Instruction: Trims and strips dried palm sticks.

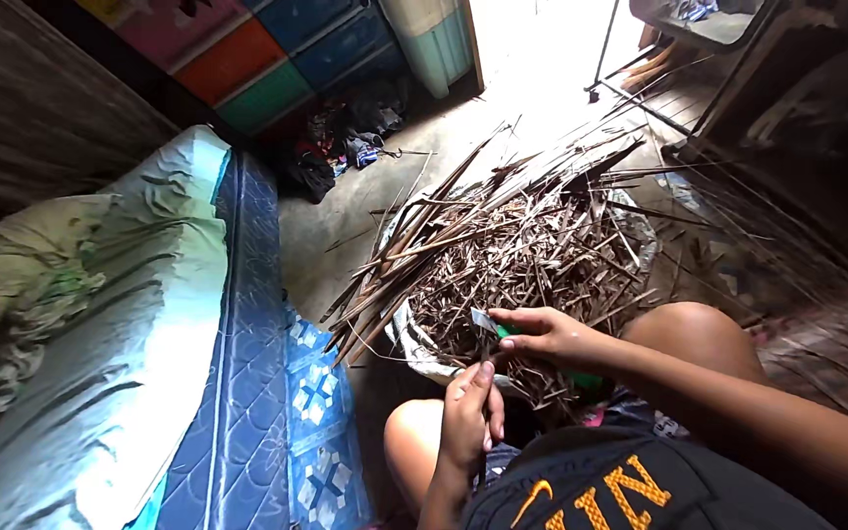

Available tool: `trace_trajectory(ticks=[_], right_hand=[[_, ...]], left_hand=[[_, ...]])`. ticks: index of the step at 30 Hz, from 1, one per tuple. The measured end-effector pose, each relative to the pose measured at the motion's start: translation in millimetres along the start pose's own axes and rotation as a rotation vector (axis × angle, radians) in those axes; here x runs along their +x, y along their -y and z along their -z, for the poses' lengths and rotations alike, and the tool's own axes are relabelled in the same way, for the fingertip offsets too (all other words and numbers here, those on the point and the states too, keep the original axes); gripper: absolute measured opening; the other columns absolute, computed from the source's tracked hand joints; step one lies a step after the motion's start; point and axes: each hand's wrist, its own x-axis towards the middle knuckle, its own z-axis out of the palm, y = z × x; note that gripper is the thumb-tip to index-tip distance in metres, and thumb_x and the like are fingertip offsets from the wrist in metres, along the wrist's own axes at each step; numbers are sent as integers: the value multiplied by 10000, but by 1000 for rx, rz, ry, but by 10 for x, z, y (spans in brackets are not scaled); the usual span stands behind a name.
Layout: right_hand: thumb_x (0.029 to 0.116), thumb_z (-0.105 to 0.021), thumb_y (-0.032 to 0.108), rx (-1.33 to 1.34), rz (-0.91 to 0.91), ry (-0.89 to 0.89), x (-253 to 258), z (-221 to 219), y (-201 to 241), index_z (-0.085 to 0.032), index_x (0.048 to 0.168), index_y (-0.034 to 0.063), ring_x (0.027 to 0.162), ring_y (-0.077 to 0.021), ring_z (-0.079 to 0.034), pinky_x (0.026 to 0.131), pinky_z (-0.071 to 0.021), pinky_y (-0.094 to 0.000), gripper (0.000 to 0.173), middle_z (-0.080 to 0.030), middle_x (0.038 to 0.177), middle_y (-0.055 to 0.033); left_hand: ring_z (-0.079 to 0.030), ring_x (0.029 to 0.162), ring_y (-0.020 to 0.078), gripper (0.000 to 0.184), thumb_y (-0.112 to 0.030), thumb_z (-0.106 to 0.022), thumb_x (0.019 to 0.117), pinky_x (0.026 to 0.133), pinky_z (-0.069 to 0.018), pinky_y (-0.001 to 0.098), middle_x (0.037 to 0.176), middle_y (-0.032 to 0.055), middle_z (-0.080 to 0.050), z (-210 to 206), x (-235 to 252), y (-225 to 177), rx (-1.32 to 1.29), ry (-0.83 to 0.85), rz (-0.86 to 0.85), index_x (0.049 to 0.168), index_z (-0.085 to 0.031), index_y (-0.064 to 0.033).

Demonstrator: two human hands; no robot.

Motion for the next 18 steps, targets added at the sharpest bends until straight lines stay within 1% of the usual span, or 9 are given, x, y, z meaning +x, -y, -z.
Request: trace_trajectory(ticks=[1, 2, 3, 5, 8, 10, 13, 16, 18], right_hand=[[1052, -588, 201, -8, 5, -2, 17, 28, 17, -426, 1562, 88, 565, -3, -536, 519, -470, -178, 546, -683, 908, 10], [1052, -587, 199, -12, 8, -7, 38, 48, 34, -431, 1559, 89, 561, -8, -531, 518, -468, -180, 542, -660, 873, 15], [1052, -587, 196, -9, 10, -17, 57, 65, 51, -431, 1558, 87, 558, -11, -529, 515, -467, -179, 541, -646, 851, 18], [1055, -576, 192, -2, 14, -60, 88, 103, 107, -416, 1564, 79, 559, -19, -525, 513, -462, -183, 546, -629, 837, 17], [1063, -562, 184, 30, 27, -172, 146, 245, 206, -413, 1560, 68, 560, -24, -522, 514, -467, -180, 532, -607, 825, 14], [1068, -550, 166, 62, 37, -279, 195, 388, 250, -434, 1550, 79, 554, -28, -512, 511, -456, -180, 503, -593, 793, 10], [1087, -531, 183, 106, 99, -472, 257, 676, 283, -405, 1574, 124, 543, -42, -520, 495, -467, -189, 507, -602, 800, -5], [1093, -512, 201, 165, 225, -718, 271, 937, 306, -392, 1577, 133, 520, -58, -532, 461, -479, -209, 504, -603, 777, -1], [1099, -495, 239, 157, 266, -792, 202, 976, 344, -343, 1597, 177, 513, -65, -527, 456, -476, -215, 525, -575, 753, 13]], left_hand=[[-429, 329, 4, 404, -166, -306, 1099, 333, -381, 156, 482, -25, -527, 2, 2, 1, -15, 8, -2, 1188, -641, 42], [-424, 329, 2, 423, -169, -305, 1099, 333, -381, 156, 482, -26, -521, 5, 5, -3, -25, 18, -4, 1240, -633, 57], [-421, 330, -1, 425, -172, -303, 1098, 334, -381, 153, 483, -30, -515, 6, 5, -6, -29, 23, -3, 1247, -628, 57], [-426, 333, -6, 402, -170, -295, 1095, 338, -383, 147, 487, -36, -518, 11, 2, -1, -32, 45, 0, 1194, -622, 41], [-426, 343, -8, 445, -165, -290, 1091, 340, -387, 152, 496, -54, -515, 29, -16, 26, -34, 120, -1, 1292, -615, 64], [-424, 350, -13, 440, -170, -302, 1090, 347, -386, 149, 504, -64, -513, 45, -38, 55, -30, 148, 8, 1290, -626, 51], [-417, 350, -15, 428, -168, -329, 1086, 351, -378, 146, 503, -62, -517, 59, -75, 95, -13, 148, 17, 1280, -647, 42], [-409, 354, -15, 400, -146, -368, 1080, 350, -368, 148, 503, -59, -507, 53, -116, 131, 31, 96, 16, 1312, -629, 49], [-408, 355, -8, 379, -122, -396, 1081, 348, -363, 154, 501, -51, -508, 42, -125, 134, 96, 30, 3, 1338, -611, 54]])
